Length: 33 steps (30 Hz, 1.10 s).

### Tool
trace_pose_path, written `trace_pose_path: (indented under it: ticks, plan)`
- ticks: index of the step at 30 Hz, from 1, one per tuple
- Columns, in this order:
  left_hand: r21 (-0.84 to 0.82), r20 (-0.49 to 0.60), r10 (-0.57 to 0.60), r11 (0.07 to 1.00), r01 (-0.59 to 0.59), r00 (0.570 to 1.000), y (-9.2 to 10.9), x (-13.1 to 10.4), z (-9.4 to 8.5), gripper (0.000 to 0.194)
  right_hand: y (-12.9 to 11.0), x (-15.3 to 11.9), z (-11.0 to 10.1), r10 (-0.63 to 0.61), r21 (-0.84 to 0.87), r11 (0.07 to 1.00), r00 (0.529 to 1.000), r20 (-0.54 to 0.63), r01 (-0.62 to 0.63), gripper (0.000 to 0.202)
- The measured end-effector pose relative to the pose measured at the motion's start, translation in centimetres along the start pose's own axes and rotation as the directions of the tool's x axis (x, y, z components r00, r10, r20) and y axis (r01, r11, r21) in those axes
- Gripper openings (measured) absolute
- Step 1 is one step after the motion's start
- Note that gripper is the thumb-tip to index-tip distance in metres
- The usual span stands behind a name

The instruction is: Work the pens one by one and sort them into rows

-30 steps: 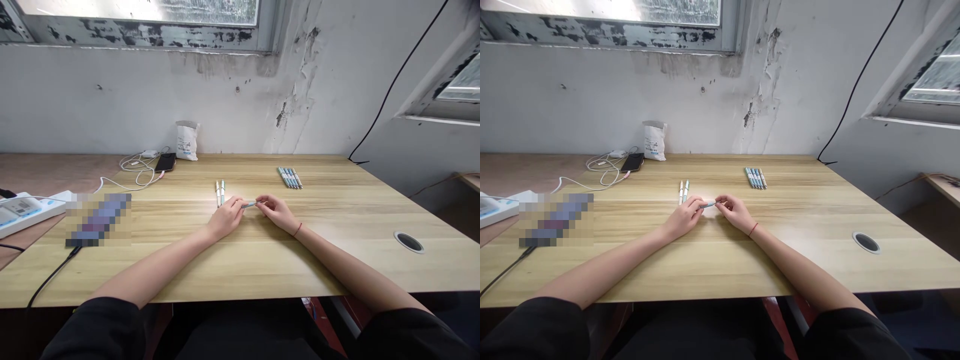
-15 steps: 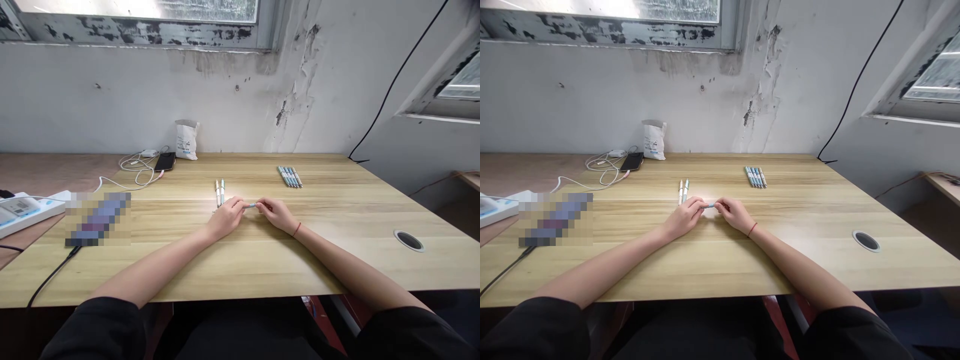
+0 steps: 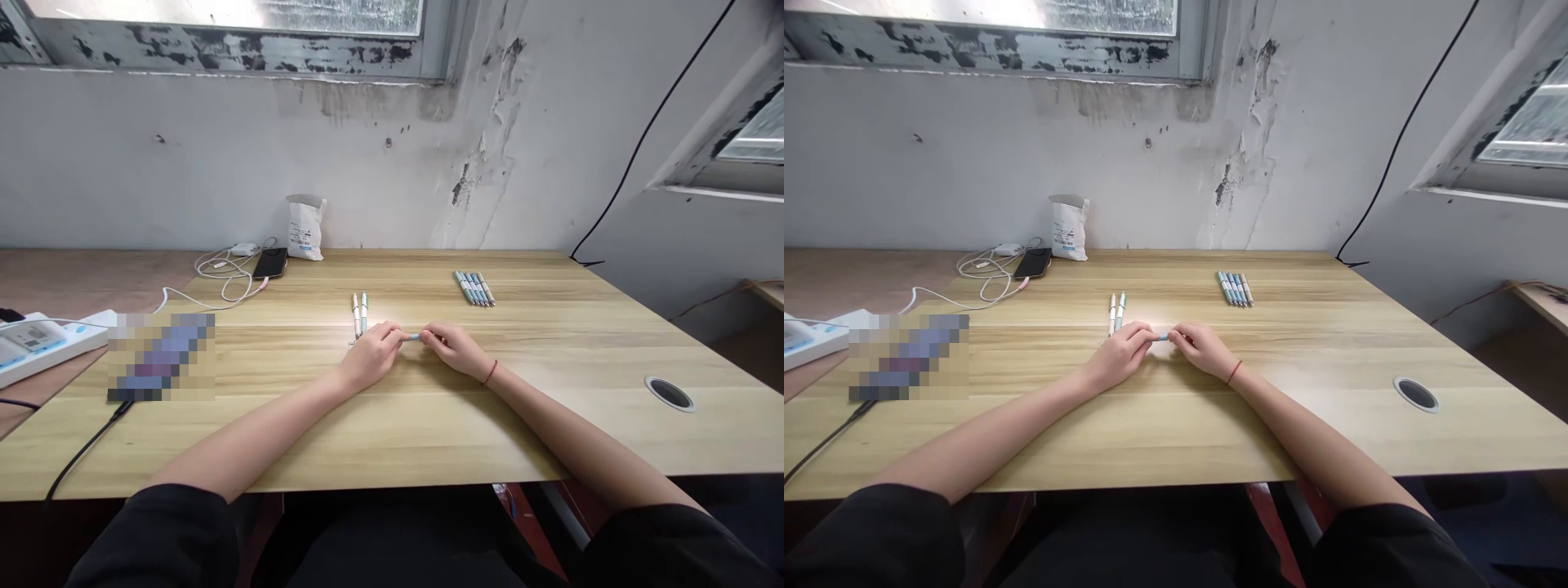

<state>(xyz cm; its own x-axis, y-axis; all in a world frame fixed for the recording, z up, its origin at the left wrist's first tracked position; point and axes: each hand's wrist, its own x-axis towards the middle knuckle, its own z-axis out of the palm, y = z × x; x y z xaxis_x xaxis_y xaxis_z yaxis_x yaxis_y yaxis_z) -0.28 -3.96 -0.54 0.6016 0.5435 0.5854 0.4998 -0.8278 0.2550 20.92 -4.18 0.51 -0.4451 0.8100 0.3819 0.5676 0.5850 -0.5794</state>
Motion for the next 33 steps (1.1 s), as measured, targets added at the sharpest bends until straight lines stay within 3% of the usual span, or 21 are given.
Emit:
trace_pose_path:
  ticks: [7, 10, 17, 22, 27, 33]
  plan:
    - [0.009, 0.001, -0.021, 1.000, 0.021, 1.000, 0.09, 0.05, -0.06, 0.025, 0.26, -0.07, -0.17, -0.018, -0.008, 1.000, 1.000, -0.013, 0.018, 0.016]
    - [0.010, 0.001, -0.007, 1.000, 0.007, 1.000, 0.05, 0.00, -0.01, 0.025, 0.36, -0.05, -0.18, -0.044, -0.057, 0.997, 0.999, 0.008, 0.044, 0.024]
    - [0.007, -0.001, -0.004, 1.000, 0.004, 1.000, 0.06, 0.02, -0.05, 0.025, 0.46, -0.11, -0.08, -0.026, -0.064, 0.998, 0.999, -0.025, 0.024, 0.016]
    - [-0.001, -0.005, -0.012, 1.000, 0.012, 1.000, 0.09, 0.03, -0.06, 0.024, 0.49, -0.11, -0.01, -0.049, -0.063, 0.997, 0.999, 0.023, 0.051, 0.021]
    - [-0.008, -0.003, 0.000, 1.000, 0.000, 1.000, 0.01, 0.03, 0.04, 0.025, 0.55, -0.16, 0.21, -0.039, -0.107, 0.994, 0.999, -0.021, 0.037, 0.017]
    - [-0.023, 0.003, 0.005, 1.000, -0.004, 1.000, 0.07, 0.00, 0.03, 0.024, 0.41, -0.23, 0.11, -0.069, -0.124, 0.990, 0.997, 0.017, 0.070, 0.026]
